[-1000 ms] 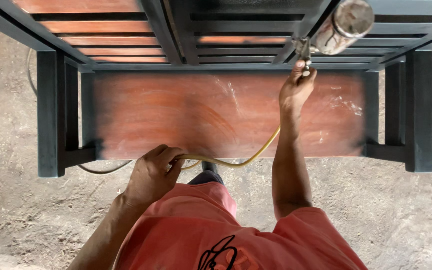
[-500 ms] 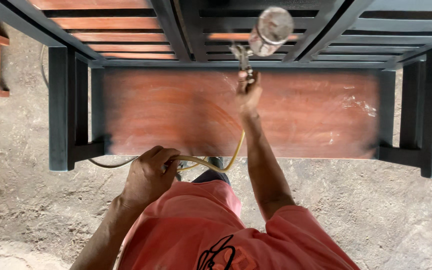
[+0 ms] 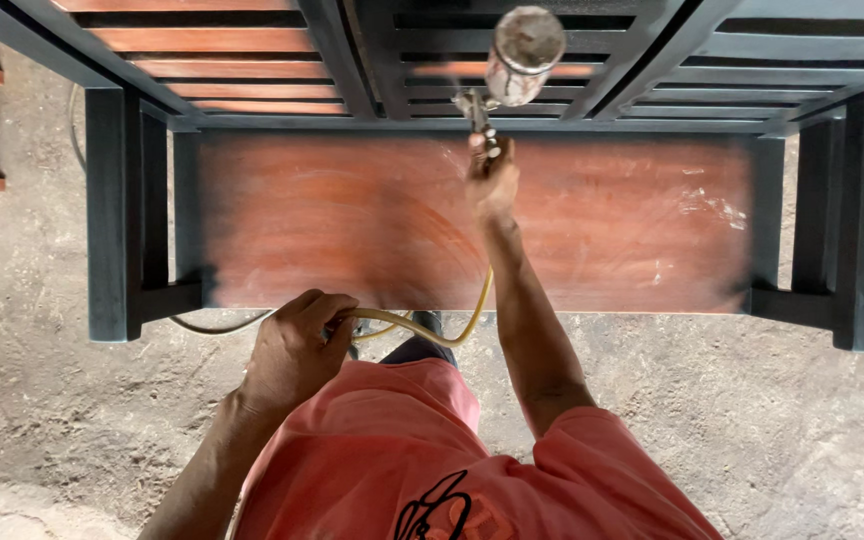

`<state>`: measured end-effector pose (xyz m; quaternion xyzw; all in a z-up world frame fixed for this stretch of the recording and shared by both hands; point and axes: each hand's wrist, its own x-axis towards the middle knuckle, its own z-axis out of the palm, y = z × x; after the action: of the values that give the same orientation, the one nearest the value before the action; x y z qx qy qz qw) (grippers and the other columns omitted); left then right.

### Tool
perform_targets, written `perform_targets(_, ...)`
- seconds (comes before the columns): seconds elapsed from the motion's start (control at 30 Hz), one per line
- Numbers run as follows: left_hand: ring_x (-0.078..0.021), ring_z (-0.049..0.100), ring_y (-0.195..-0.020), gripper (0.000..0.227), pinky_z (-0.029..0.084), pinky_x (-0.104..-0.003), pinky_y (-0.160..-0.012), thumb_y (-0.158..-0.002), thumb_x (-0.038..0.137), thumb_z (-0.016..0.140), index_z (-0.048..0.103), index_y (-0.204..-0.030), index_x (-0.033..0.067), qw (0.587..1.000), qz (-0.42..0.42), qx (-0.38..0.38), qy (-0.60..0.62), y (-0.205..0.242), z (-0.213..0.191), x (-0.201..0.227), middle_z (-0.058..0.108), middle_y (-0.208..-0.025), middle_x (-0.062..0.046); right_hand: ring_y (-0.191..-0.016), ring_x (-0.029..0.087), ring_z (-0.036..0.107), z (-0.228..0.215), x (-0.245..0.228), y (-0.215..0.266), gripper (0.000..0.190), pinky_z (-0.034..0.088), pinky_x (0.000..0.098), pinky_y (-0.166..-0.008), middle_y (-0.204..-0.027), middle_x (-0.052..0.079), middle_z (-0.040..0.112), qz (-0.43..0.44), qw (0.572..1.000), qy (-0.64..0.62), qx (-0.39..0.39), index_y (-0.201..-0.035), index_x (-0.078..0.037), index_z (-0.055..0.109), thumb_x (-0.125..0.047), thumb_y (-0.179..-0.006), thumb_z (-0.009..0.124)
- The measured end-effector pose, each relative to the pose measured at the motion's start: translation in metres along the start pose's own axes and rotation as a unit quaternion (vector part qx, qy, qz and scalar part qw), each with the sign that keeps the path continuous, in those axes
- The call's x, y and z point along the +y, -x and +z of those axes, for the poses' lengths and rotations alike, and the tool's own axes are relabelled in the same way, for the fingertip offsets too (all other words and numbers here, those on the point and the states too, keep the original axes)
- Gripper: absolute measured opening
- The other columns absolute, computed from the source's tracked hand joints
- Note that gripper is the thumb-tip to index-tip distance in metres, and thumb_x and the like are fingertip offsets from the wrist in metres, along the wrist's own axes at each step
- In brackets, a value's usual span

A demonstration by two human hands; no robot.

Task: The person sprays a clear varnish onto the wooden slats and black frame of a bench using a spray gun, covering various sections of the seat and backrest.

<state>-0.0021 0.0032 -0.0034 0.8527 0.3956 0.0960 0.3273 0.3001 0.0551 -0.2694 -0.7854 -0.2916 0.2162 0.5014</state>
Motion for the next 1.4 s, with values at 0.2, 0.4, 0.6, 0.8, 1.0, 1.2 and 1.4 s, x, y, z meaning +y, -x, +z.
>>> perform_targets(0.2,-0.0246,0.070,-0.062,0.016,0.057,-0.034,-0.053,-0.085,0.005,0.073,0.070,-0.101,0.0049,0.999,0.024,0.017,0.027,-0.003,0.000,0.008,0.070,-0.083,-0.011,-0.067,0.016,0.046,-0.049,0.014,-0.008,0.054,0.046,0.0353,-0.058,-0.070,0.007,0.056,-0.063,0.993,-0.054,0.086,-0.099,0.001,0.055,-0.052,-0.106,0.058)
perform_targets(0.4,-0.0281,0.069,-0.063,0.014,0.057,-0.037,-0.055,-0.086,0.006,0.072,0.070,-0.100,0.0063,0.999,0.027,0.013,0.030,-0.006,0.003,0.013,0.070,-0.083,-0.011,-0.068,0.015,0.050,-0.094,0.027,-0.025,0.055,0.046,0.0361,-0.059,-0.073,0.006,0.058,-0.040,0.986,-0.061,0.151,-0.107,0.002,0.058,-0.053,-0.103,0.058)
perform_targets(0.6,-0.0275,0.069,-0.061,0.013,0.057,-0.037,-0.053,-0.086,0.006,0.072,0.071,-0.099,0.0071,1.000,0.014,0.002,0.026,-0.003,0.003,0.013,0.069,-0.080,-0.011,-0.065,0.021,0.060,-0.112,0.032,-0.043,0.061,0.048,0.0389,-0.059,-0.073,0.011,0.063,-0.038,0.969,0.029,0.242,-0.099,0.001,0.057,-0.059,-0.105,0.054)
perform_targets(0.8,-0.0276,0.069,-0.063,0.015,0.057,-0.037,-0.055,-0.085,0.005,0.073,0.069,-0.100,0.0066,0.999,0.026,0.023,0.022,0.002,-0.004,0.010,0.069,-0.082,-0.011,-0.062,0.021,0.061,-0.087,0.028,-0.046,0.061,0.049,0.0386,-0.057,-0.072,0.010,0.064,-0.020,0.973,0.032,0.227,-0.098,0.000,0.055,-0.060,-0.104,0.052)
perform_targets(1.0,-0.0226,0.071,-0.061,0.015,0.059,-0.034,-0.053,-0.086,0.006,0.073,0.070,-0.101,0.0054,1.000,-0.006,0.005,0.014,0.004,-0.006,0.006,0.071,-0.082,-0.010,-0.061,0.018,0.058,-0.026,0.012,-0.021,0.058,0.045,0.0371,-0.051,-0.073,0.004,0.063,-0.027,0.993,-0.099,0.060,-0.106,-0.002,0.057,-0.059,-0.102,0.050)
perform_targets(1.2,-0.0238,0.072,-0.065,0.017,0.060,-0.034,-0.057,-0.085,0.006,0.074,0.071,-0.102,0.0031,1.000,0.000,0.031,-0.006,0.008,-0.011,0.005,0.071,-0.082,-0.012,-0.067,0.025,0.068,0.025,-0.025,0.014,0.058,0.051,0.0410,-0.061,-0.075,0.015,0.070,-0.028,0.999,-0.017,0.022,-0.109,-0.004,0.057,-0.061,-0.102,0.049)
perform_targets(1.4,-0.0261,0.074,-0.071,0.017,0.061,-0.036,-0.062,-0.086,0.005,0.073,0.071,-0.103,0.0042,1.000,-0.005,0.013,0.006,0.013,-0.008,0.003,0.073,-0.086,-0.012,-0.078,0.045,0.064,0.027,-0.015,0.027,0.053,0.049,0.0508,-0.062,-0.083,0.022,0.068,-0.055,0.998,0.019,-0.035,-0.113,-0.006,0.058,-0.058,-0.106,0.053)
